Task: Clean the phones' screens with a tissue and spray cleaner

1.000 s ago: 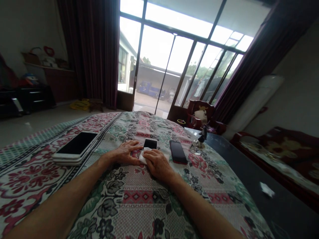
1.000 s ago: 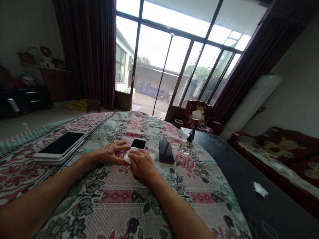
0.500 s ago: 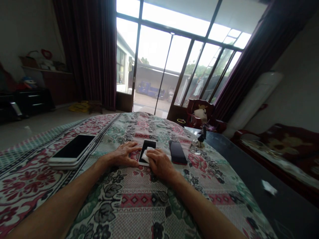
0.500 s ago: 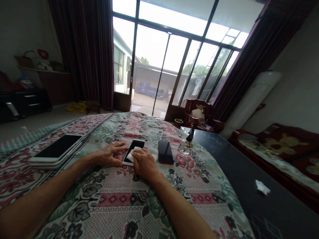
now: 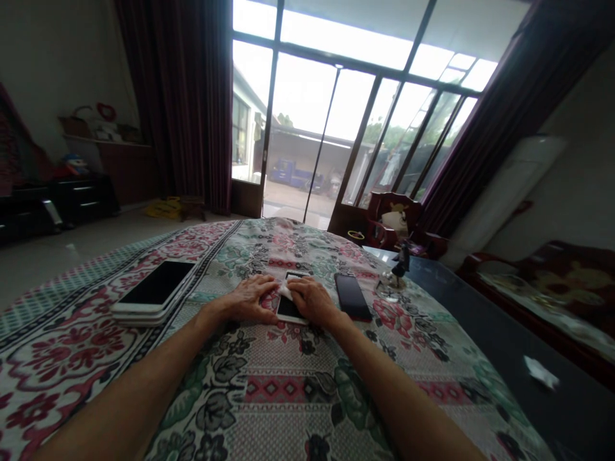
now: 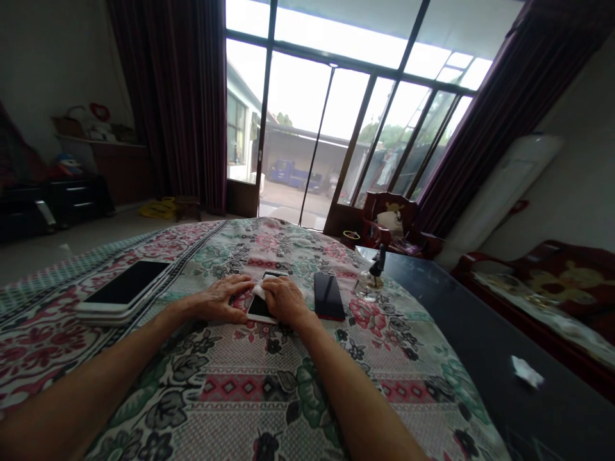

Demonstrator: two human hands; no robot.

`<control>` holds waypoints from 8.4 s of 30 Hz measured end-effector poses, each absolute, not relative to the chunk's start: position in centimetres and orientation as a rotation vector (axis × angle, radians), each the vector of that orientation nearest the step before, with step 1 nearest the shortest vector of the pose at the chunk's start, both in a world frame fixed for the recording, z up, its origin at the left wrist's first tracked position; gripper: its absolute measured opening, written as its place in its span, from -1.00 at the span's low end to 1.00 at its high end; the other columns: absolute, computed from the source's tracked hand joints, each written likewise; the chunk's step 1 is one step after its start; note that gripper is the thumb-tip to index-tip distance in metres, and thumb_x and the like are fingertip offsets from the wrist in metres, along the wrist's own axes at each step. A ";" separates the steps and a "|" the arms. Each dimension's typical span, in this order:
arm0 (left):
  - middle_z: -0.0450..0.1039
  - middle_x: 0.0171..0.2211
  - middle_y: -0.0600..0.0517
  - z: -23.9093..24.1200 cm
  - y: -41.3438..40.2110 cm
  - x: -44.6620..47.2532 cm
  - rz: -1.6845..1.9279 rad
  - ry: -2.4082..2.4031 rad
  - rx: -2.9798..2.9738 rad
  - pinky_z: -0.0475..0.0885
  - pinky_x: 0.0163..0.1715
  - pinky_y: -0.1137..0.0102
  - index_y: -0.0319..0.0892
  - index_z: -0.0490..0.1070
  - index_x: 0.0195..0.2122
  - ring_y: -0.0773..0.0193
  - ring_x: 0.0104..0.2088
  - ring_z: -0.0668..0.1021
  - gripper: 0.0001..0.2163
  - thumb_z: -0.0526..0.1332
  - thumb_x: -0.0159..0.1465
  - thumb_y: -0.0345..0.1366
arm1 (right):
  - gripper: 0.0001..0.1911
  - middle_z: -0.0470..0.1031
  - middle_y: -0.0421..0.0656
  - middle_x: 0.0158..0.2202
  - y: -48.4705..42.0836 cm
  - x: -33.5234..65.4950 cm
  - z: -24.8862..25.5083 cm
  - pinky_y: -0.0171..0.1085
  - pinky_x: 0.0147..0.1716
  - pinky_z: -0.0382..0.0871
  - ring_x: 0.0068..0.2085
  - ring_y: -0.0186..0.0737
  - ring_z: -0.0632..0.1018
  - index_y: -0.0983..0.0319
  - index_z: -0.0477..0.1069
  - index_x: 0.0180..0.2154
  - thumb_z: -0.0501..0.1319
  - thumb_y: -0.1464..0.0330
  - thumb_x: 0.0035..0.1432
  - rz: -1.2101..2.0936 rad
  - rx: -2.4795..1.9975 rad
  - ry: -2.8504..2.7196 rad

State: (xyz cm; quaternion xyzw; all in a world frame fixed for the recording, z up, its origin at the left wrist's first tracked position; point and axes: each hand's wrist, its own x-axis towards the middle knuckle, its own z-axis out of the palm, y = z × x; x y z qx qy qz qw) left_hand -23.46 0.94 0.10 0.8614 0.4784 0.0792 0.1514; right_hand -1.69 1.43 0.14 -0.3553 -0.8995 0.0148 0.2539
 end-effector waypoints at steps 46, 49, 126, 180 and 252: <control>-0.07 0.37 -0.09 -0.1 0.9 -23.6 0.265 1.350 2.417 -0.06 0.28 0.06 -0.03 0.01 0.33 -0.11 0.35 -0.03 -0.06 0.23 -0.01 0.29 | -0.78 0.57 -0.08 -0.17 6.1 -2.2 0.6 -0.25 -0.03 0.26 -0.12 -0.21 0.51 0.23 0.49 -0.34 0.08 0.48 0.25 0.064 -1.135 -2.428; -0.06 0.37 -0.03 0.0 0.8 -23.6 0.275 1.325 2.450 -0.06 0.28 0.07 0.05 0.05 0.31 -0.07 0.35 -0.02 -0.12 0.21 0.01 0.29 | -0.79 0.55 -0.06 -0.08 5.9 -1.7 0.2 -0.22 0.03 0.24 -0.02 -0.18 0.50 0.23 0.50 -0.25 0.08 0.46 0.26 0.062 -1.122 -2.397; 0.03 0.35 0.02 -0.6 1.1 -23.5 0.308 1.332 2.498 -0.03 0.25 -0.04 0.16 0.22 0.23 -0.19 0.32 0.04 -0.27 0.23 0.03 0.25 | -0.74 0.53 -0.12 -0.06 0.5 0.0 0.4 -0.22 0.03 0.26 -0.02 -0.19 0.48 0.20 0.46 -0.21 0.04 0.54 0.24 0.107 -1.029 -2.434; 0.39 0.15 -0.05 2.0 1.3 -24.4 0.587 1.494 2.225 0.32 0.09 0.31 -0.17 0.29 0.19 0.10 0.10 0.45 -0.43 0.12 0.11 -0.24 | -0.80 0.44 -0.02 -0.24 3.2 -0.8 -1.1 -0.18 -0.10 0.26 -0.17 -0.09 0.42 0.23 0.48 -0.26 0.11 0.46 0.13 -0.137 -1.572 -2.023; 0.17 0.26 -0.15 0.4 1.1 -25.9 0.449 1.450 2.359 0.11 0.24 0.13 -0.16 0.35 0.14 -0.14 0.27 0.18 -0.21 0.35 -0.11 0.12 | -0.75 0.49 -0.12 -0.02 0.0 -5.0 0.3 -0.23 0.02 0.16 0.00 -0.19 0.40 0.20 0.42 -0.08 0.03 0.42 0.28 -0.054 -1.150 -2.450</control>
